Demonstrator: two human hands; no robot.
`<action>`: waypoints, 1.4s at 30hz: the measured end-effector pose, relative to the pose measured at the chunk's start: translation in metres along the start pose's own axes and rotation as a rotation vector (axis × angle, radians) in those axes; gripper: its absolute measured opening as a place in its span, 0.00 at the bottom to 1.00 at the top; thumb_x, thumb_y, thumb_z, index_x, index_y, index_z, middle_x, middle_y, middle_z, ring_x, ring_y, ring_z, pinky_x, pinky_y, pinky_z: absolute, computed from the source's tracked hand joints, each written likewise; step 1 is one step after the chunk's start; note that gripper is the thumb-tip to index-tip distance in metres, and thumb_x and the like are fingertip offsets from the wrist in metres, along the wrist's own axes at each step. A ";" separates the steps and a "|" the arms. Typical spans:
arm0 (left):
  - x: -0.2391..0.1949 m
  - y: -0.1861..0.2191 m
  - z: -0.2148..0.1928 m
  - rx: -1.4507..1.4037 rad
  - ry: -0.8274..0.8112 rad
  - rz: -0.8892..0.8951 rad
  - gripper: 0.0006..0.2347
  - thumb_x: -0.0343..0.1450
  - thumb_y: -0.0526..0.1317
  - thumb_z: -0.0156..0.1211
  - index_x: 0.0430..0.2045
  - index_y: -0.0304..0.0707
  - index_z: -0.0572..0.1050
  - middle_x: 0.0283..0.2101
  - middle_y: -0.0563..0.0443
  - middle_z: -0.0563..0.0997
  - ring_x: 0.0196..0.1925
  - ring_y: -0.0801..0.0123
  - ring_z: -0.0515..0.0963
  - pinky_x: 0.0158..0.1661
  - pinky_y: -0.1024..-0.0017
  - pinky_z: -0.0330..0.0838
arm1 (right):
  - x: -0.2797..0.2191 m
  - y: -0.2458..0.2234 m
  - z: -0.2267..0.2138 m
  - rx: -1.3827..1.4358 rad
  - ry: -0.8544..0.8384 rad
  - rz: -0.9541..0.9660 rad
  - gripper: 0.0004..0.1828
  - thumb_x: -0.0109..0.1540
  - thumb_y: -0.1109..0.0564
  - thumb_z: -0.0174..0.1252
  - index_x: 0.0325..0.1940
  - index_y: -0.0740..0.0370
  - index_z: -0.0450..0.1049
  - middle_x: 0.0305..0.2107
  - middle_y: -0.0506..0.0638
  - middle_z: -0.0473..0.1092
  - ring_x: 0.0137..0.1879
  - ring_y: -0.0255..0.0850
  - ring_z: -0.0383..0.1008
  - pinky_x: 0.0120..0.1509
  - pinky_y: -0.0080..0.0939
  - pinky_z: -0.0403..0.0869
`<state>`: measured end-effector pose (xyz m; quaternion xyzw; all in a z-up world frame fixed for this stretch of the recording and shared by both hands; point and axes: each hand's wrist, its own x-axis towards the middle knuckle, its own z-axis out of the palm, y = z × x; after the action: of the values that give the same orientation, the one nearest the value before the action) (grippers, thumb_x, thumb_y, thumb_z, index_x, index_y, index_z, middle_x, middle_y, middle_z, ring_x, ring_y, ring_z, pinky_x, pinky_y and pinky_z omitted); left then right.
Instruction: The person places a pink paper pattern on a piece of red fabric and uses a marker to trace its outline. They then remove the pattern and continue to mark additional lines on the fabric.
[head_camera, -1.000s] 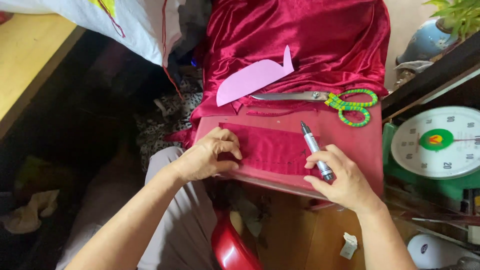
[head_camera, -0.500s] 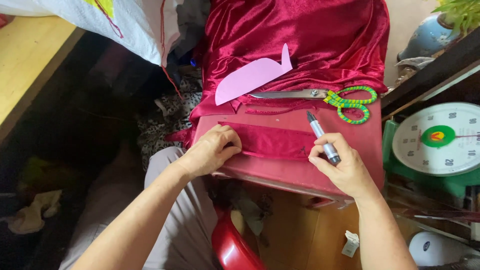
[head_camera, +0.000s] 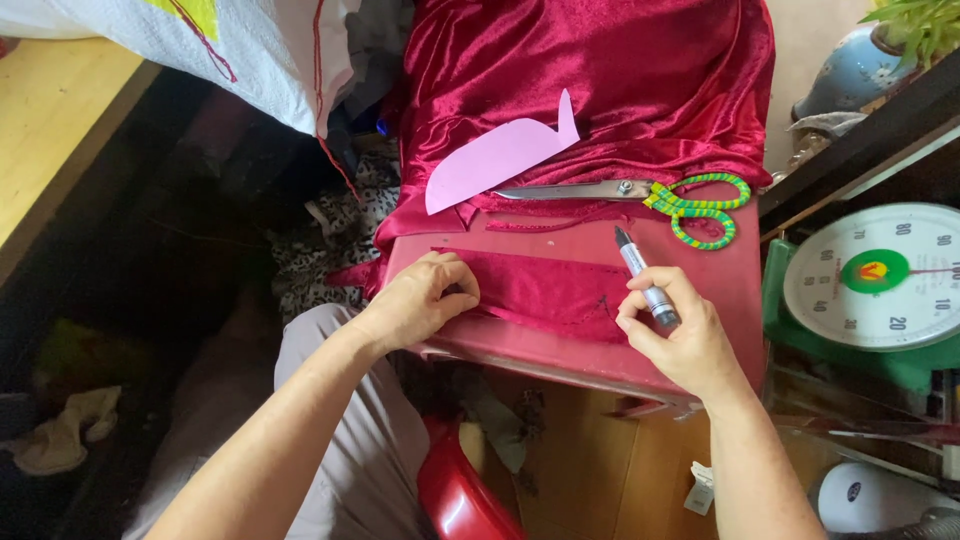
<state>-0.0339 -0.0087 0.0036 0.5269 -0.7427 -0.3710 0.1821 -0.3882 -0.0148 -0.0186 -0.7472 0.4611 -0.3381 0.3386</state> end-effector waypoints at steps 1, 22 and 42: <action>0.001 0.000 0.000 0.000 -0.001 -0.001 0.05 0.70 0.39 0.62 0.33 0.39 0.80 0.39 0.44 0.81 0.51 0.49 0.78 0.54 0.58 0.72 | -0.001 -0.004 0.001 0.000 0.000 0.001 0.25 0.53 0.69 0.66 0.53 0.55 0.72 0.29 0.46 0.80 0.39 0.39 0.79 0.56 0.44 0.75; -0.007 -0.009 0.016 -0.078 0.205 -0.039 0.07 0.70 0.40 0.64 0.41 0.49 0.82 0.37 0.43 0.82 0.49 0.48 0.82 0.52 0.57 0.75 | -0.004 -0.002 0.007 -0.045 0.014 -0.142 0.21 0.57 0.66 0.65 0.53 0.56 0.71 0.33 0.47 0.82 0.44 0.42 0.83 0.57 0.48 0.78; -0.003 -0.010 0.020 0.000 0.164 0.052 0.04 0.69 0.42 0.67 0.31 0.48 0.84 0.37 0.54 0.82 0.46 0.60 0.79 0.50 0.64 0.74 | -0.004 -0.003 0.008 -0.014 -0.008 -0.082 0.22 0.56 0.65 0.67 0.53 0.54 0.73 0.31 0.45 0.81 0.42 0.40 0.81 0.58 0.48 0.76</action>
<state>-0.0396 -0.0005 -0.0170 0.5361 -0.7386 -0.3220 0.2519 -0.3816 -0.0088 -0.0211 -0.7693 0.4312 -0.3452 0.3211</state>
